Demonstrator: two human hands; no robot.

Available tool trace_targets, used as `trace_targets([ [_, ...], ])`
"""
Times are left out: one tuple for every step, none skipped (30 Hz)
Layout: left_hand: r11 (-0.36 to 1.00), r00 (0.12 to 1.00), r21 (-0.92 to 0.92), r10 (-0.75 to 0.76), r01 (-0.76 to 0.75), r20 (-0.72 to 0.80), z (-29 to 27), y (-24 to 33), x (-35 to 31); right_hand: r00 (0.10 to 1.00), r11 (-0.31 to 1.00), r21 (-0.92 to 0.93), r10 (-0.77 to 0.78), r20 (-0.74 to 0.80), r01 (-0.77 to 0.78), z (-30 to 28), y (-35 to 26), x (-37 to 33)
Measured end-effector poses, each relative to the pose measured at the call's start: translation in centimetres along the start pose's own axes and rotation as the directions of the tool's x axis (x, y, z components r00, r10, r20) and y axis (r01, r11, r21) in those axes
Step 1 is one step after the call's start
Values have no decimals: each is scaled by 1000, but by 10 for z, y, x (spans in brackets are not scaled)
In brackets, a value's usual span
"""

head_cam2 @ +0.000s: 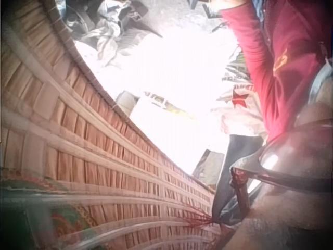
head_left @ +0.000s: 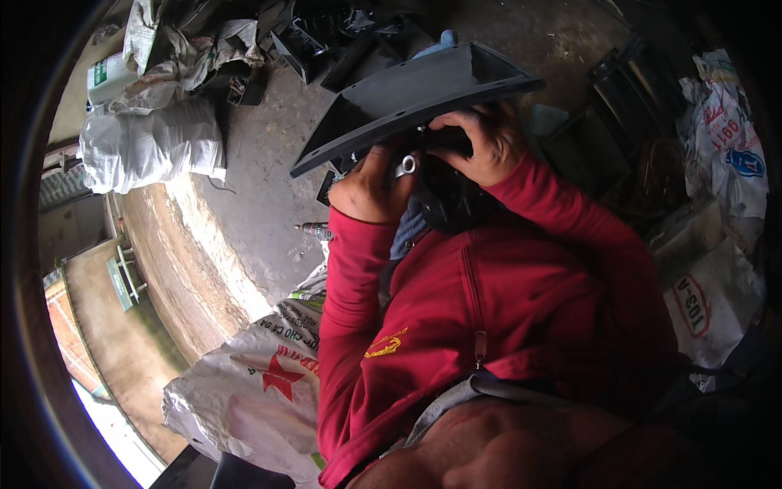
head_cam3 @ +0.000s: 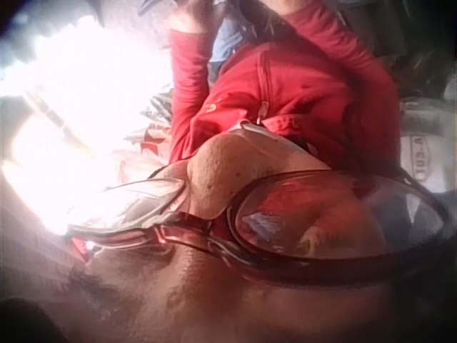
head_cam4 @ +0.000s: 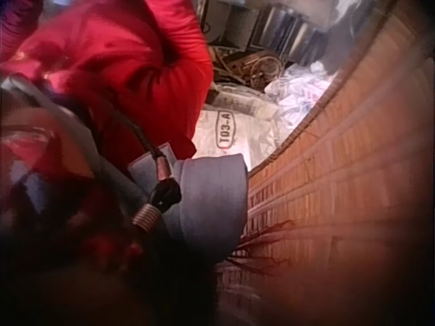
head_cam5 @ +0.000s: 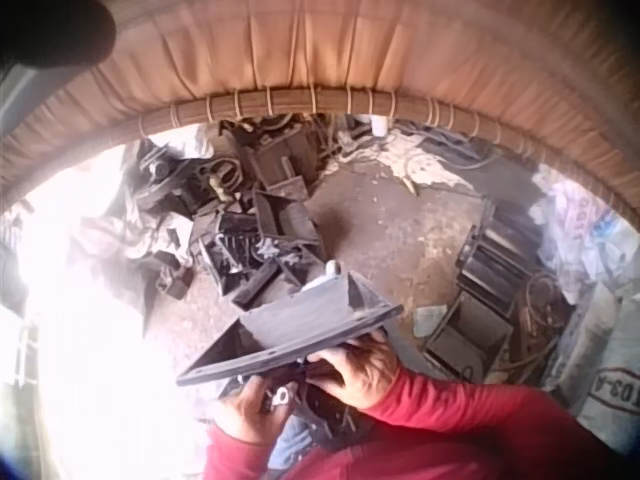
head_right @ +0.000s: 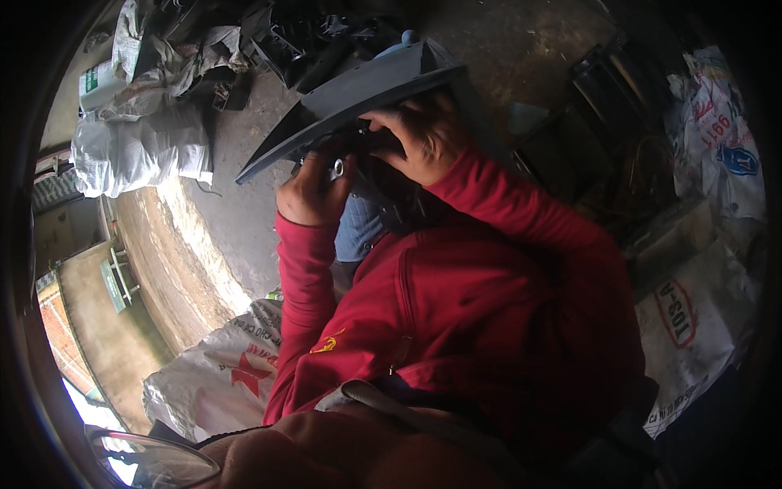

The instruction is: The person sits on the floor and assembles a metal housing by inserting and tightening bolts with a wrench. They repeatedly pick up bolts from a small container, align the housing halves, and tighten fasteners.

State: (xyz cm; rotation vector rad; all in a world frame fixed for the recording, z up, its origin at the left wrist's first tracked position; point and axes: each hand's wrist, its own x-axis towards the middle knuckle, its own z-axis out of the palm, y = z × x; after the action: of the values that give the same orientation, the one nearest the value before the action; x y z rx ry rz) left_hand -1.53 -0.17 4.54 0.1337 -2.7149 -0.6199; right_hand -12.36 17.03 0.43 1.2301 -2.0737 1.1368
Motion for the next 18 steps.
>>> trace_targets([
  [999,999,-11,35,-35,-15,2,10,3,1000,1000,-7,-4,-3,4,1,1,0],
  [997,997,-19,69,-70,-27,1,19,5,1000,1000,-8,10,9,-10,0,1,-1],
  [1000,1000,21,18,-18,24,-1,18,3,1000,1000,-10,23,21,-23,-1,0,-1],
  [998,997,62,-36,31,72,-4,15,0,999,999,-13,36,32,-36,-2,-1,-1],
  [991,989,105,-93,80,116,-6,11,-2,999,999,9,34,19,-34,-1,-1,-1],
  [992,993,98,-90,82,79,-7,3,-2,999,999,30,31,6,-31,1,-2,0],
  [996,997,74,-56,51,61,-5,5,-3,1000,998,51,29,-6,-29,2,-2,0],
  [999,999,47,-20,18,39,-5,11,0,999,997,74,16,-31,-13,4,0,-1],
  [1000,1000,22,15,-16,17,-5,15,1,1000,999,44,18,-1,-18,3,1,-1],
  [998,997,60,7,-11,78,1,12,-1,999,1000,14,22,30,-22,1,0,-1],
  [998,996,56,-25,20,85,1,7,-3,998,999,-15,30,59,-29,-2,0,-1],
  [997,994,53,-57,52,92,-1,0,-4,998,1000,-12,28,56,-28,-2,-1,-1],
  [995,991,50,-88,83,99,-2,-8,-5,998,1000,-9,27,53,-26,-1,-2,0],
  [997,996,-22,-67,69,65,-2,-11,-1,998,1000,-8,23,52,-23,1,-2,0],
  [999,999,-30,-32,33,30,0,-8,-1,999,1000,-5,21,46,-21,2,-1,0],
  [999,1000,-37,3,-3,-6,2,-1,-1,999,1000,-3,19,41,-19,2,0,0],
  [999,999,-39,36,-38,-39,3,6,-1,999,1000,3,20,35,-21,2,0,-1],
  [997,998,64,31,-34,46,4,6,-1,998,1000,-15,19,58,-18,2,-1,-1],
])
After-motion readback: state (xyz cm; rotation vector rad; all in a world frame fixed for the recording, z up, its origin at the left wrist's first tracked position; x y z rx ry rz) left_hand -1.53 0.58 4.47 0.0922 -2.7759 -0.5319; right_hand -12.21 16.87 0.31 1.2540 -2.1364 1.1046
